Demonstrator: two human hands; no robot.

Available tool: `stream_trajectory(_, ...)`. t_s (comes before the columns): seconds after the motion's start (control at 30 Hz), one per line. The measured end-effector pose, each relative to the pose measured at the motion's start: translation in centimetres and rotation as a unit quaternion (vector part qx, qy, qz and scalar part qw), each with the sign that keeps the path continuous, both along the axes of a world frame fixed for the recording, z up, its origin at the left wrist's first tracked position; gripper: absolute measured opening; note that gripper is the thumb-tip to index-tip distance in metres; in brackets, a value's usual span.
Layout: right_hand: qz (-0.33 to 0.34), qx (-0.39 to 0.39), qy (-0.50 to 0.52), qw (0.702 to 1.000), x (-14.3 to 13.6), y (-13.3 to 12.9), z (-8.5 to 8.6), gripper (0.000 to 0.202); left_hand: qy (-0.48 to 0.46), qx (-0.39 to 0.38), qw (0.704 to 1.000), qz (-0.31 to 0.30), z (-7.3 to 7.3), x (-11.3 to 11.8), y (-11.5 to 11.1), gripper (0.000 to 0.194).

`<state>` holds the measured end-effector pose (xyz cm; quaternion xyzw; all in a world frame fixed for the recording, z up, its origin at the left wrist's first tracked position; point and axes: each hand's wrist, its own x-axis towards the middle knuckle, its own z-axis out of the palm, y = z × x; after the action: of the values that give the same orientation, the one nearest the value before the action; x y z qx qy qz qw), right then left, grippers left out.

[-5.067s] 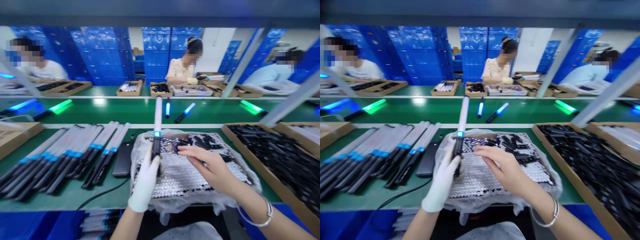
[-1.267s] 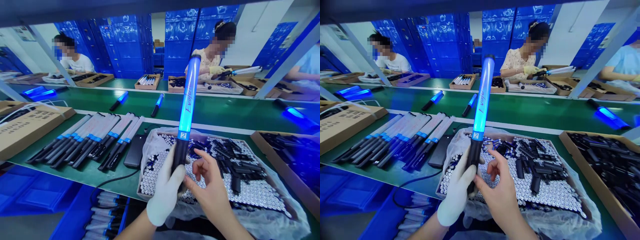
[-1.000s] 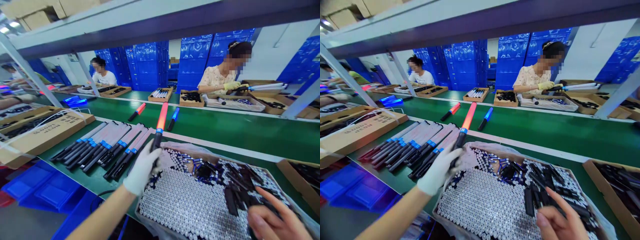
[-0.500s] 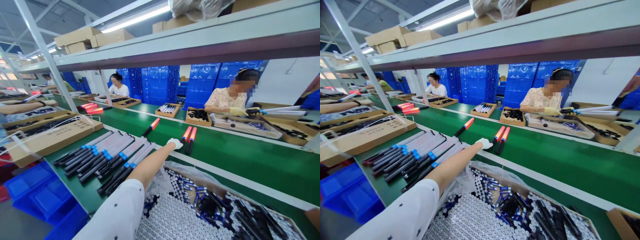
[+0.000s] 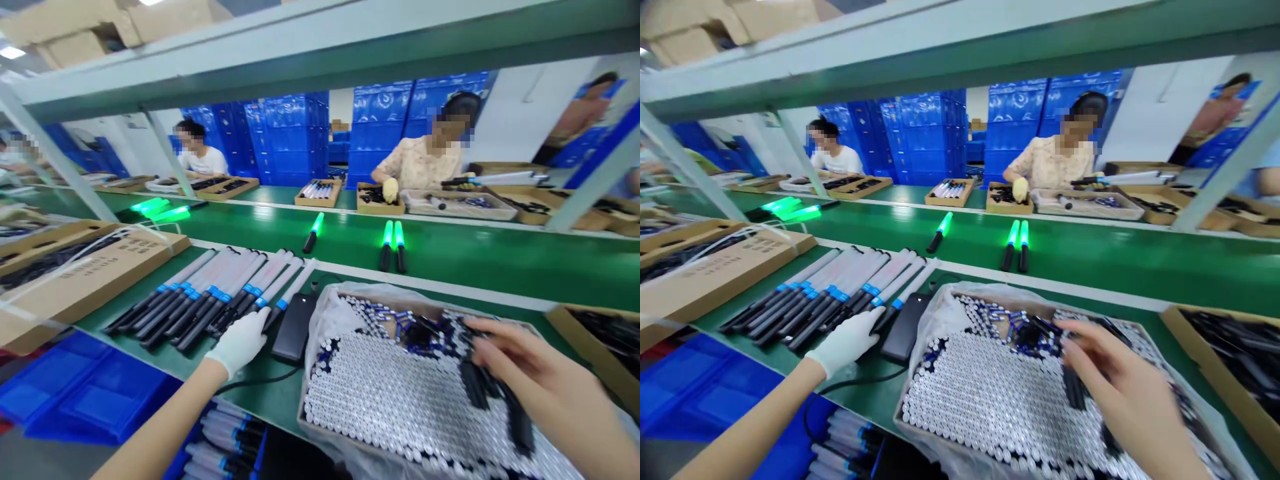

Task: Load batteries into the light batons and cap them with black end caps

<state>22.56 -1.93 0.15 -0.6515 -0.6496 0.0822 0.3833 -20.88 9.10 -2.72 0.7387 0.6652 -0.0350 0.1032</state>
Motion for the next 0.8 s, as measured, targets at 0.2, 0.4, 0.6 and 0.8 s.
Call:
stream_trajectory(0.2,0.121,-0.177,-0.145,0.966,-4.6,8.3,1.2,0.026,-0.087,0.025,0.996,0.022,0.6,0.7,-0.5,0.043)
stream_trajectory(0.4,0.223,-0.230,-0.125,0.939,-5.9,10.8,-2.1,0.018,-0.270,0.053,0.957,0.094,4.2,1.5,-4.6,0.060)
stream_trajectory(0.6,0.205,-0.207,-0.072,0.954,-7.1,10.3,-2.8,0.014,-0.625,-0.060,0.778,0.029,5.5,8.1,-6.6,0.058)
stream_trajectory(0.8,0.097,-0.152,-0.018,0.983,-6.7,9.4,-1.0,0.013,-0.786,-0.122,0.604,0.053,2.9,15.8,-6.8,0.056)
